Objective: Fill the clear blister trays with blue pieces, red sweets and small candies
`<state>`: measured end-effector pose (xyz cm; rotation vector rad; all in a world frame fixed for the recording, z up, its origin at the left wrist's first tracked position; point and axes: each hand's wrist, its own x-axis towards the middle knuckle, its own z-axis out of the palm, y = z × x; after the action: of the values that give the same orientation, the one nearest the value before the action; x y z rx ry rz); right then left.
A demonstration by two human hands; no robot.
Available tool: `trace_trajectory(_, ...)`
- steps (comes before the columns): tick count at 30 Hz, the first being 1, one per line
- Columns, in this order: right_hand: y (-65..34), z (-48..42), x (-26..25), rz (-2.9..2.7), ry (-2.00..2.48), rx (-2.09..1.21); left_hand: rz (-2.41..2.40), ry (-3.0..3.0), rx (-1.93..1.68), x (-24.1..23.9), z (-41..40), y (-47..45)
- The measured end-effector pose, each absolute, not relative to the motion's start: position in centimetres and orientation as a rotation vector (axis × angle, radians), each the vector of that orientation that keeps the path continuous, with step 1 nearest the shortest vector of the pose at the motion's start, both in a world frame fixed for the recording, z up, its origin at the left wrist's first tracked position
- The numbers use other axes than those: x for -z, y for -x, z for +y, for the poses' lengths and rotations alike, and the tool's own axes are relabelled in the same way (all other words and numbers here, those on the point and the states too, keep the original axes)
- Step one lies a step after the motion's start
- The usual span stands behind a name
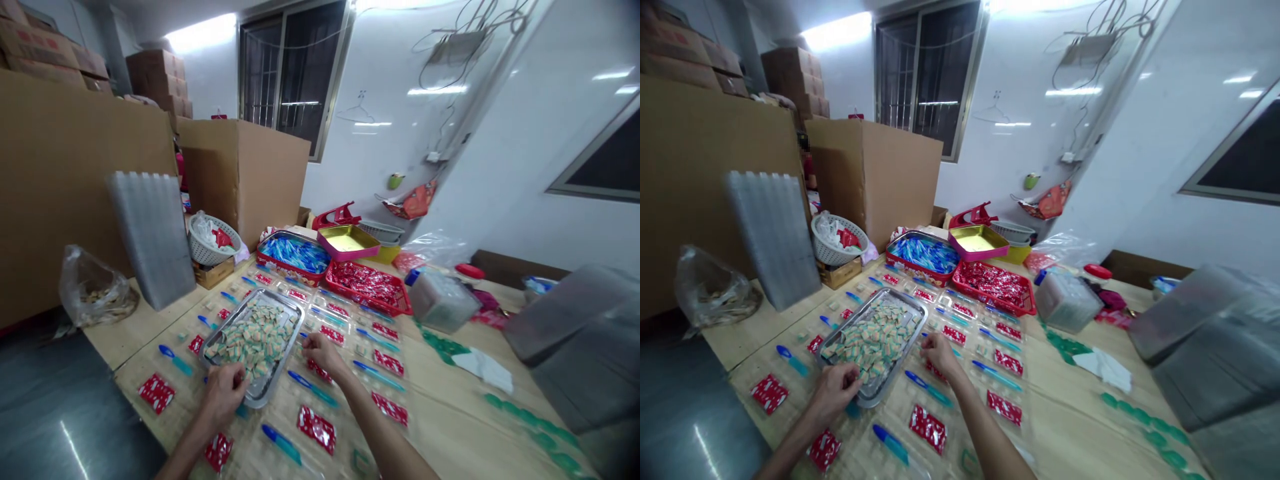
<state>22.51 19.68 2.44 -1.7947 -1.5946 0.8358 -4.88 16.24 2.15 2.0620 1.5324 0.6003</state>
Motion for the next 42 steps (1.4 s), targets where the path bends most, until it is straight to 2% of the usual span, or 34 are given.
trace_trajectory(10, -20.6, 19.1, -2.0, -1.904, 1.952, -0.314, 1.531, -2.043, -0.647, -1.6, 16.5, 5.4)
trace_trajectory(16, -20.2, 18.3, -2.1, -1.98, 1.956, -0.167, 1.535, -2.028, -0.67, -1.6, 16.5, 5.4)
trace_trajectory(33, -19.3, 18.3, -3.9, -2.069, 1.797, -0.264, 1.682, -2.054, -0.718, -2.4, 17.4, 7.5)
trace_trajectory(39, -13.6, 16.9, -5.3, -2.198, 1.543, -0.474, 1.815, -2.107, -0.636, -2.3, 17.5, 6.8)
trace_trajectory(42, -10.8, 16.2, -4.5, -2.287, 1.535, -0.452, 1.823, -2.139, -0.587, -2.4, 17.3, 6.2)
